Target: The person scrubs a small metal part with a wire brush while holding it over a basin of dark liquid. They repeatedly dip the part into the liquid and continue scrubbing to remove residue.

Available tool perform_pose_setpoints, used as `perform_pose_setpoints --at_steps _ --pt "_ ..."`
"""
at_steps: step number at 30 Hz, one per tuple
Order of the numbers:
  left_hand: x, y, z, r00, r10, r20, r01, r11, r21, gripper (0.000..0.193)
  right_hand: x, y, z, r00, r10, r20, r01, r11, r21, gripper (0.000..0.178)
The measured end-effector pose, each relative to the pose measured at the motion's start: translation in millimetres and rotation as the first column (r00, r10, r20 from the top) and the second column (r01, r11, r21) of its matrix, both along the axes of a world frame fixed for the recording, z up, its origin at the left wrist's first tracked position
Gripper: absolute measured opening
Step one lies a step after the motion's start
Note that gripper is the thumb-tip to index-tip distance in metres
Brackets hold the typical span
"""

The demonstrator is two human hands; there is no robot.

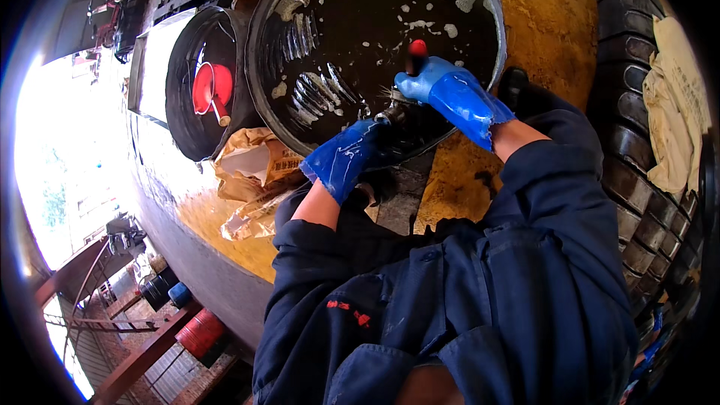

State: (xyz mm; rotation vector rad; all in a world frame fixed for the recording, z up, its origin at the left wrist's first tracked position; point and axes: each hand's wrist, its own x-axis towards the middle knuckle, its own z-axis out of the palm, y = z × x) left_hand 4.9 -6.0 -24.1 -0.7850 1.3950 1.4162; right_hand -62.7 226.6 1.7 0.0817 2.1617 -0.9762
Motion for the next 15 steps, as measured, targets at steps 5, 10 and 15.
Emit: perform_pose_setpoints --at_steps 5,10,15 --pt "7.3 10.7 -13.5 0.934 0.072 -0.35 -0.109 0.99 -0.088 0.03 0.6 -1.7 -16.2 0.993 -0.106 -0.048 0.07 0.871 -0.486 0.042" --pt "-1.7 -5.4 -9.5 0.693 -0.32 -0.646 -0.04 0.878 -0.477 0.031 -3.7 -7.1 28.6 0.977 0.029 -0.21 -0.071 0.978 -0.195 0.035" --pt "-4.9 -9.8 -7.3 0.507 -0.554 -0.66 -0.098 0.724 -0.683 0.03 -14.0 -4.0 31.1 0.96 -0.103 -0.26 0.04 0.97 -0.238 0.034"
